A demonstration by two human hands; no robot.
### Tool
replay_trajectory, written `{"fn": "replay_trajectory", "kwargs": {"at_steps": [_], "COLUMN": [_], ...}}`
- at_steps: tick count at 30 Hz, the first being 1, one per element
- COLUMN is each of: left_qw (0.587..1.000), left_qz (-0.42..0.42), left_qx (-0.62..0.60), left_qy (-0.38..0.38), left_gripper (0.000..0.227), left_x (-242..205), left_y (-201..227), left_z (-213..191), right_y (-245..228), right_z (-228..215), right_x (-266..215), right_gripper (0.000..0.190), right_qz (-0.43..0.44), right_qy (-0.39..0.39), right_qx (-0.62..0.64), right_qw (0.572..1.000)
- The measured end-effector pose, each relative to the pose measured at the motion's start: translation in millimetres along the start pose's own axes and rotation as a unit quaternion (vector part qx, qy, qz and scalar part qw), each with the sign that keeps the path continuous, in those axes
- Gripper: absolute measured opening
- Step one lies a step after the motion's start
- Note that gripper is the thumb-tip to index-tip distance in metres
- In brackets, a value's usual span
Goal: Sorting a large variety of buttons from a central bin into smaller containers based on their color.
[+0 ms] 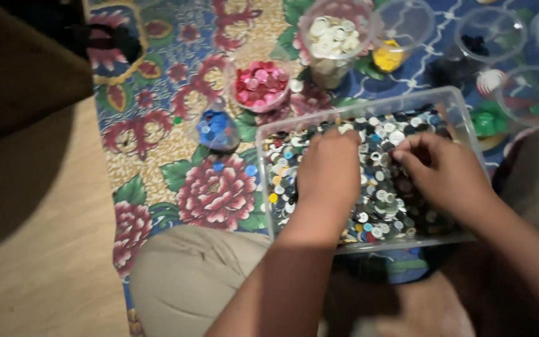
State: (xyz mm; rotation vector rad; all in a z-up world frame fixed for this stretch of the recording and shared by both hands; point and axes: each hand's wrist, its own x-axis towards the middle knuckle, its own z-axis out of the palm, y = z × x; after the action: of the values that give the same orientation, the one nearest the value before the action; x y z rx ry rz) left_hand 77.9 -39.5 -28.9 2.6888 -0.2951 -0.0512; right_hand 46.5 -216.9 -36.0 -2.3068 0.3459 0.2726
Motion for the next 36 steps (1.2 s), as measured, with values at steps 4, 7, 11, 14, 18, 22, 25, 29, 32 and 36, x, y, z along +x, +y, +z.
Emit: {"fn": "replay_trajectory", "kwargs": {"at_steps": [4,7,11,14,18,22,25,29,32,36], "left_qw": [0.992,0.981,0.975,0.977,0.993,0.997,0.997,0.999,0.999,0.997], "left_qz": [0.031,0.064,0.088,0.073,0.036,0.024,0.005,-0.018,-0.028,-0.045], "left_qx": [0.097,0.178,0.202,0.199,0.107,0.072,0.067,0.028,-0.001,-0.051], "left_qy": [-0.069,-0.046,-0.002,-0.027,-0.022,0.029,0.027,-0.001,0.020,0.021], "left_gripper": [0.019,0.017,0.014,0.015,0.025,0.017,0.014,0.015,0.010,0.005], "left_x": [25.2,30.7,32.6,30.3,15.2,-1.5,-12.4,-22.5,-28.7,-38.9], "left_y": [0.9,-5.2,-11.0,-11.3,-9.7,-13.9,-18.1,-17.3,-12.7,-0.3], "left_z": [15.1,26.0,28.9,21.5,9.5,1.0,-3.6,-14.7,-16.7,-25.4], "right_y": [-3.7,-20.9,-20.0,-16.4,-4.9,7.5,1.5,-3.8,-6.4,-24.1], "right_z": [-2.5,-10.5,-14.2,-7.7,8.4,26.3,23.9,17.7,8.1,-9.2], "right_x": [4.8,4.1,10.0,15.5,20.1,29.7,27.7,21.2,12.0,-9.6], "right_gripper": [0.017,0.032,0.034,0.030,0.023,0.025,0.018,0.015,0.019,0.024], "right_qz": [-0.018,0.112,0.168,0.152,-0.025,-0.102,-0.105,-0.061,0.016,0.102], "right_qy": [0.013,-0.036,-0.067,-0.061,-0.031,-0.001,0.000,-0.026,-0.049,-0.068], "right_qx": [0.079,0.241,0.433,0.389,0.036,-0.134,-0.175,-0.130,-0.036,0.119], "right_qw": [0.997,0.963,0.883,0.907,0.999,0.986,0.979,0.989,0.998,0.985]}}
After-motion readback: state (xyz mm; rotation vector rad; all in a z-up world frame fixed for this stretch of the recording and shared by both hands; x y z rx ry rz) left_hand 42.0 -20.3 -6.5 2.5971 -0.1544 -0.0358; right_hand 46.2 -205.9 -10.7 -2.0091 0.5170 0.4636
